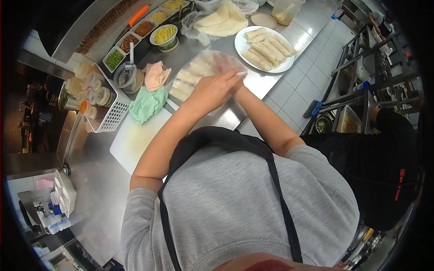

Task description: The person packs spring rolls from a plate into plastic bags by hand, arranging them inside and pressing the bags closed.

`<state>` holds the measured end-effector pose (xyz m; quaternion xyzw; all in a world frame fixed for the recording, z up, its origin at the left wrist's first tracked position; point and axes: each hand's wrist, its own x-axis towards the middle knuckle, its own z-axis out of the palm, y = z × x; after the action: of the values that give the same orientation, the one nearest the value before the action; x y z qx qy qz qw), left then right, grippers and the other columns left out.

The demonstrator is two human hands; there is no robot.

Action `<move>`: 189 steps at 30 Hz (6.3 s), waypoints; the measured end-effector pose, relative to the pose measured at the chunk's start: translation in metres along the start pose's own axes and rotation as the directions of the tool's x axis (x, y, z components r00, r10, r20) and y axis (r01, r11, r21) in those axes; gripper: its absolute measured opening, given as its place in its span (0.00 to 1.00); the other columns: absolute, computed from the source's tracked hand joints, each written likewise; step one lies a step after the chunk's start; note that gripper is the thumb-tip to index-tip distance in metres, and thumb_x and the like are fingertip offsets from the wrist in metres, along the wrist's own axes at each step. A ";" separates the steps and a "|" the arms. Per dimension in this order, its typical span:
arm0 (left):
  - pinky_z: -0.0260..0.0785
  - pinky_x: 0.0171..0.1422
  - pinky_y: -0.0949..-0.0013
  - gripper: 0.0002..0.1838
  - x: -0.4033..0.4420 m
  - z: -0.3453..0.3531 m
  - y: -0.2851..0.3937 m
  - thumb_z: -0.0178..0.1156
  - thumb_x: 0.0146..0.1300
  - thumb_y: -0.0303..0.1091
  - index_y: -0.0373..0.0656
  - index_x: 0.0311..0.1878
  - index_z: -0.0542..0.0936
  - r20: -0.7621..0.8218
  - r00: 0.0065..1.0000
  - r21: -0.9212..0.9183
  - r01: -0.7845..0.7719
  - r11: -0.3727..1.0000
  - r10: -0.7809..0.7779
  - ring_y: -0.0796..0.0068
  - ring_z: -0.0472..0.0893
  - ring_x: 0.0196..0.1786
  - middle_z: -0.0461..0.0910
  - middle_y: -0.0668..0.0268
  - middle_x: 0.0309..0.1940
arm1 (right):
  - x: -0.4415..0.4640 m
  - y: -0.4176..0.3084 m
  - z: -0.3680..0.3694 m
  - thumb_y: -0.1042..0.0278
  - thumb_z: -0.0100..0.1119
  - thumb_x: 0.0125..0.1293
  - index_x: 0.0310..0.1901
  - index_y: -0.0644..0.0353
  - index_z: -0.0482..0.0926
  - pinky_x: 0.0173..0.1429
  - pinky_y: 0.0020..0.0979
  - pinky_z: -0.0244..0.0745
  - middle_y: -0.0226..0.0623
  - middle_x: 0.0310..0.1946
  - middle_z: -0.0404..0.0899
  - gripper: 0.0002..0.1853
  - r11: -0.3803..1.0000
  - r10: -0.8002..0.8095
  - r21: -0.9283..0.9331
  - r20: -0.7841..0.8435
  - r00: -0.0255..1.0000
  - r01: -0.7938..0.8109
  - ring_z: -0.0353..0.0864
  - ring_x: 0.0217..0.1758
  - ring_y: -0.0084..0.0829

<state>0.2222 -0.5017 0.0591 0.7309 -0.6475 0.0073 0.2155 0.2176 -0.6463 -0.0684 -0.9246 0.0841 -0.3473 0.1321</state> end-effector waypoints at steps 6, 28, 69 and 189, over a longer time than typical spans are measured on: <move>0.75 0.47 0.62 0.25 0.000 -0.009 0.000 0.53 0.52 0.20 0.45 0.56 0.73 -0.026 0.999 -0.092 0.041 0.995 -0.044 0.60 0.78 0.51 0.70 0.68 0.62 | -0.030 -0.024 -0.098 0.68 0.56 0.61 0.50 0.57 0.78 0.53 0.38 0.74 0.41 0.46 0.79 0.15 0.939 0.035 0.288 0.461 0.887 -0.187 0.79 0.48 0.40; 0.71 0.52 0.64 0.26 -0.011 -0.033 -0.030 0.50 0.54 0.19 0.42 0.59 0.71 -0.008 0.967 -0.180 0.251 0.951 -0.256 0.59 0.78 0.50 0.68 0.63 0.62 | 0.058 0.293 -0.104 0.47 0.64 0.51 0.46 0.63 0.80 0.53 0.36 0.75 0.50 0.43 0.82 0.28 0.690 0.717 -0.508 0.383 0.583 -0.515 0.82 0.47 0.43; 0.76 0.43 0.60 0.25 0.000 0.000 0.034 0.49 0.58 0.24 0.45 0.62 0.69 -0.034 0.999 -0.052 0.040 0.998 -0.042 0.59 0.81 0.46 0.69 0.66 0.62 | 0.018 -0.004 -0.050 0.50 0.58 0.64 0.55 0.65 0.74 0.61 0.32 0.66 0.46 0.52 0.78 0.27 0.549 0.267 0.567 0.577 0.772 -0.614 0.75 0.57 0.39; 0.72 0.51 0.62 0.33 -0.031 0.018 0.035 0.56 0.55 0.23 0.48 0.67 0.64 -0.128 0.990 -0.369 0.006 0.929 -0.058 0.59 0.76 0.54 0.66 0.66 0.62 | -0.083 0.000 -0.058 0.72 0.55 0.68 0.62 0.67 0.64 0.56 0.30 0.74 0.41 0.54 0.72 0.23 -0.039 0.232 0.804 0.585 0.777 -0.593 0.77 0.54 0.32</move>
<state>0.1796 -0.4807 0.0447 0.6858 -0.6090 -0.0676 0.3926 0.1170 -0.6362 -0.0774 -0.5640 0.0929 -0.1230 0.8113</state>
